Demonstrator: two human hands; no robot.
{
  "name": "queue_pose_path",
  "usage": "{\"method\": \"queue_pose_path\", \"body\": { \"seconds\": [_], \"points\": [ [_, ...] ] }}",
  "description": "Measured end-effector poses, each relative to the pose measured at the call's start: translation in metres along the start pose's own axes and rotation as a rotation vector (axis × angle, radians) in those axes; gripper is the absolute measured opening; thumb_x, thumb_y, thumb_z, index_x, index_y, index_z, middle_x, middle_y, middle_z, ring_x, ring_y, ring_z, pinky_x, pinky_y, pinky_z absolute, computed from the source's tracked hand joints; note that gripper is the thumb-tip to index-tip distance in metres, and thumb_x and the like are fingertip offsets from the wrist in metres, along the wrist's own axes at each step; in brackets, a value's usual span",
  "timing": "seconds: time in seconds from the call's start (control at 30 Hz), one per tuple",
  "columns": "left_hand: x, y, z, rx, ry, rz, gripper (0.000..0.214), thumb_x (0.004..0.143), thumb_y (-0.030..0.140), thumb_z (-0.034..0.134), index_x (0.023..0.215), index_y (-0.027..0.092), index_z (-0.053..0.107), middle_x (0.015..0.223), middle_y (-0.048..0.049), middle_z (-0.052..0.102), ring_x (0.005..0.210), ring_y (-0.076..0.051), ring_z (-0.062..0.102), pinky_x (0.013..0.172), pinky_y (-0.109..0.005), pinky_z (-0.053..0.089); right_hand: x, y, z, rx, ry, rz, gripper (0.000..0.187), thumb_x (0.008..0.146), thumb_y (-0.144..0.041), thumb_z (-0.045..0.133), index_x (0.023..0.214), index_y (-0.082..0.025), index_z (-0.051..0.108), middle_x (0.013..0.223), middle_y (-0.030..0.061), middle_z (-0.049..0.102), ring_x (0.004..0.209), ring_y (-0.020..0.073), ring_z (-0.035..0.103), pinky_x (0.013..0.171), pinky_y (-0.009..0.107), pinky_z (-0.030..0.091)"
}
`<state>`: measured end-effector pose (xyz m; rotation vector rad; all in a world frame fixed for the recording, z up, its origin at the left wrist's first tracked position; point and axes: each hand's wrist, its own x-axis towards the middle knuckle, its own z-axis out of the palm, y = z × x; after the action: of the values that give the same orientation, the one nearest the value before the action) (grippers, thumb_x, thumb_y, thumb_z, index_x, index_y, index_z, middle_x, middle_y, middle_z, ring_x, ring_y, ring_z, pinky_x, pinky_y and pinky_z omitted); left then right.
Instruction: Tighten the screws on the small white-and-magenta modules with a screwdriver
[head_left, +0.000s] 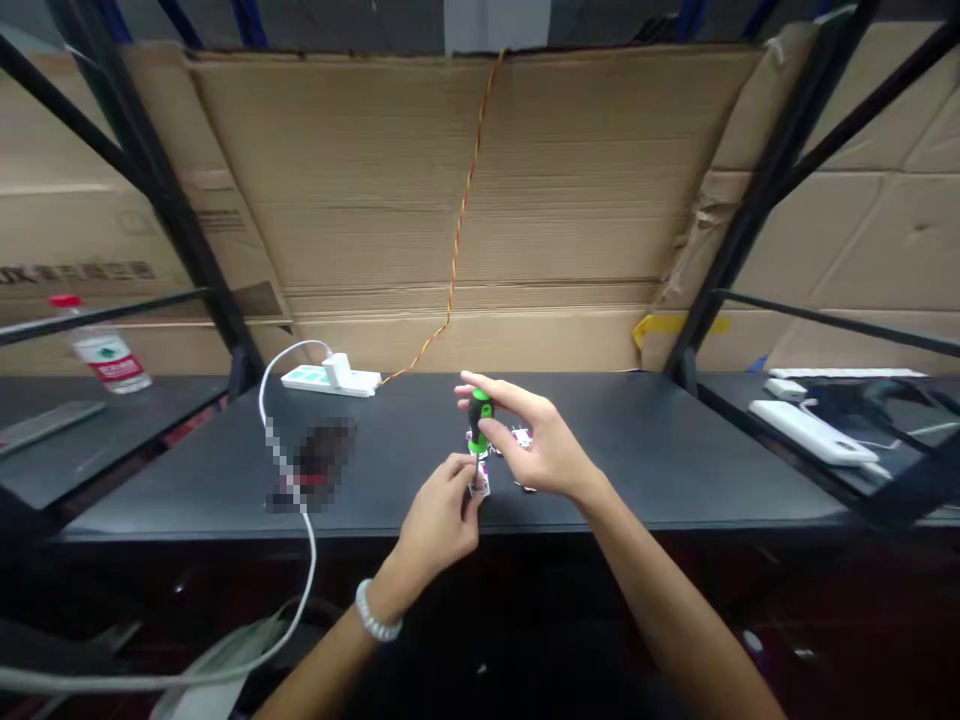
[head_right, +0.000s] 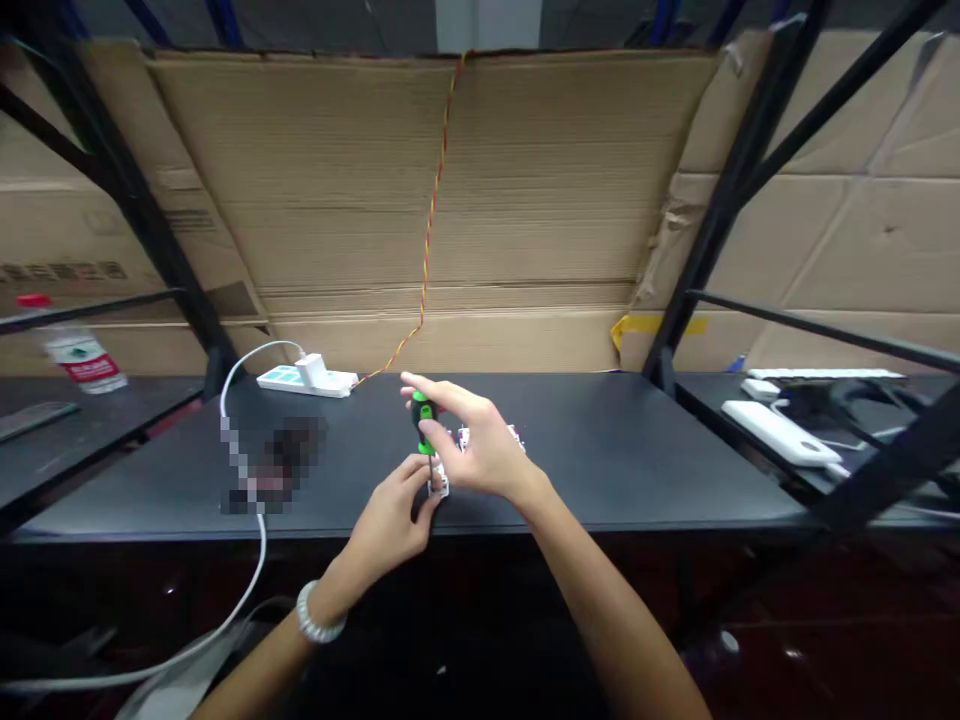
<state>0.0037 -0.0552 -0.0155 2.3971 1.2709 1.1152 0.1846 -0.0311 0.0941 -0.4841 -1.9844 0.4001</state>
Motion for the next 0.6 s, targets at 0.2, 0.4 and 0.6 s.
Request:
{"method": "queue_pose_path", "body": {
  "seconds": [0.2,0.4,0.6],
  "points": [
    [-0.0006,-0.0004,-0.0013,-0.024,-0.020,-0.002,0.021,0.088,0.004,0.055,0.096,0.022,0.061,0.118,-0.0087,0.067,0.108,-0.025,0.068,0.100,-0.041,0.058,0.0006,0.0017,-0.0002,-0.197,0.127,0.008,0.038,0.089,-0.035,0.084,0.125,-0.025,0.075,0.104,0.0056,0.071,0.086,0.0181,0.066,0.085,0.035,0.059],
    [-0.0002,-0.0018,-0.0010,-0.031,-0.020,0.009,0.026,0.086,0.002,0.056,0.100,0.022,0.063,0.120,-0.0089,0.067,0.109,-0.025,0.068,0.102,-0.041,0.058,-0.0017,0.0011,0.0002,-0.020,0.032,0.009,0.042,0.099,-0.021,0.065,0.140,-0.027,0.067,0.118,0.0078,0.075,0.101,0.0196,0.072,0.094,0.037,0.060],
    [0.0007,-0.0004,-0.0017,-0.020,-0.015,0.000,0.025,0.085,0.001,0.056,0.096,0.022,0.063,0.120,-0.0089,0.068,0.110,-0.025,0.069,0.101,-0.041,0.058,-0.0008,0.0012,0.0005,-0.152,0.107,0.011,0.040,0.094,-0.028,0.076,0.134,-0.023,0.071,0.113,0.0088,0.072,0.096,0.0204,0.069,0.089,0.037,0.059]
  ]
}}
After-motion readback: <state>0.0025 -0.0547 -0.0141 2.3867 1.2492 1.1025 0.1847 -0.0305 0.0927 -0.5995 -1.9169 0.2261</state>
